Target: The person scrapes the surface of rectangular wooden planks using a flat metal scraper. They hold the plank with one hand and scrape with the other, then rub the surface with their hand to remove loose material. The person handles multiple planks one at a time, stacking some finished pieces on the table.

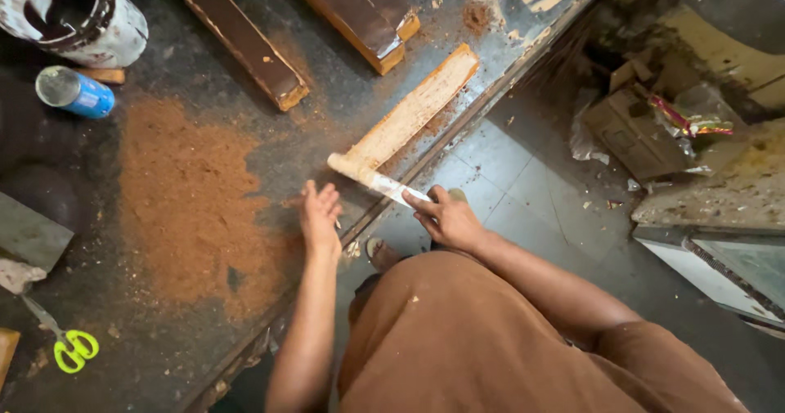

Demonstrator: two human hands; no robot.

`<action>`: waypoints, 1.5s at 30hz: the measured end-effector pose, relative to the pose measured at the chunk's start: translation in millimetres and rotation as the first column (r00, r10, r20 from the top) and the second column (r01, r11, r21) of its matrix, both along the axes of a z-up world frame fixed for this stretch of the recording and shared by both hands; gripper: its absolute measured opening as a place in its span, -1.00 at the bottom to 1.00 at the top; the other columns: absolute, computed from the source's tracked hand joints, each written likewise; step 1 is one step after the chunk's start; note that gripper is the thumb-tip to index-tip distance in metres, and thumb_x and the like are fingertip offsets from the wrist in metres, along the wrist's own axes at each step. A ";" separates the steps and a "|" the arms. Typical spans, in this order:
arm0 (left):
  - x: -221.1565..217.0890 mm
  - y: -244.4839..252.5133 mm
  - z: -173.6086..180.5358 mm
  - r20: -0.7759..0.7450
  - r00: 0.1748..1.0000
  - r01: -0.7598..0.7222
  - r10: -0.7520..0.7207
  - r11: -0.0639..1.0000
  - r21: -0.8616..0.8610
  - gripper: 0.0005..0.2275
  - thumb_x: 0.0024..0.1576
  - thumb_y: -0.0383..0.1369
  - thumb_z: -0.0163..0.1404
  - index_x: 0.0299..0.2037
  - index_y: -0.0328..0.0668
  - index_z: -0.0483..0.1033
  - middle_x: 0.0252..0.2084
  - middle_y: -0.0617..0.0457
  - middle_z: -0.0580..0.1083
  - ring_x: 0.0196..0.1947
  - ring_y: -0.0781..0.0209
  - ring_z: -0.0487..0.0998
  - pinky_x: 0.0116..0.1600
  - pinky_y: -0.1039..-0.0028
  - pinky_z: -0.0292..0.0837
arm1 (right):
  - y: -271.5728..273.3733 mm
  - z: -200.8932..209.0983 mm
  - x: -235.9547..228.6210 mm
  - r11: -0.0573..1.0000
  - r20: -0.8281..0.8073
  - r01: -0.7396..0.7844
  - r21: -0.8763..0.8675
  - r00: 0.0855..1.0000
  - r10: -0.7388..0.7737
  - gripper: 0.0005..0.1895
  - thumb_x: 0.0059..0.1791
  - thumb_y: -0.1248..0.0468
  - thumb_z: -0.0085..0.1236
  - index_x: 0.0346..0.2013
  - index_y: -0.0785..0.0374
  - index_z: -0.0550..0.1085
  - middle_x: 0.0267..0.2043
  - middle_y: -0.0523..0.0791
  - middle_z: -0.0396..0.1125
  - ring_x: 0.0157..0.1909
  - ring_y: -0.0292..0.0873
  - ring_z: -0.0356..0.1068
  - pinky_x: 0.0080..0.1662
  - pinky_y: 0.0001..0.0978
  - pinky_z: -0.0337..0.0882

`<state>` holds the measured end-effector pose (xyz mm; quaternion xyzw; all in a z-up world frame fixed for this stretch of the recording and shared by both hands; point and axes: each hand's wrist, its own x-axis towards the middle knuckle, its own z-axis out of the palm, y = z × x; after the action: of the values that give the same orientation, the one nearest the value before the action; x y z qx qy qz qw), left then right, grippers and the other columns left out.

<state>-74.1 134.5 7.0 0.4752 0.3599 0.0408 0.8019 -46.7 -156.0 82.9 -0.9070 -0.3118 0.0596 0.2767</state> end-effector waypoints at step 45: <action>4.0 7.6 31.0 0.097 0.978 -0.195 0.187 0.978 0.080 -0.36 0.29 0.16 -0.44 0.44 -0.08 0.07 0.32 -0.23 0.41 0.26 -0.09 0.43 0.30 0.12 0.19 | -14.1 20.3 7.4 0.994 -0.059 -0.041 -0.098 0.998 0.035 -0.39 -0.02 0.16 0.14 0.35 -0.17 0.35 -0.07 0.06 0.29 -0.35 0.19 0.41 -0.30 0.01 0.48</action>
<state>-70.1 142.0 37.9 0.4715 0.3655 0.1549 0.7875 -39.3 -170.0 103.3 -0.9115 -0.3175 0.1064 0.2389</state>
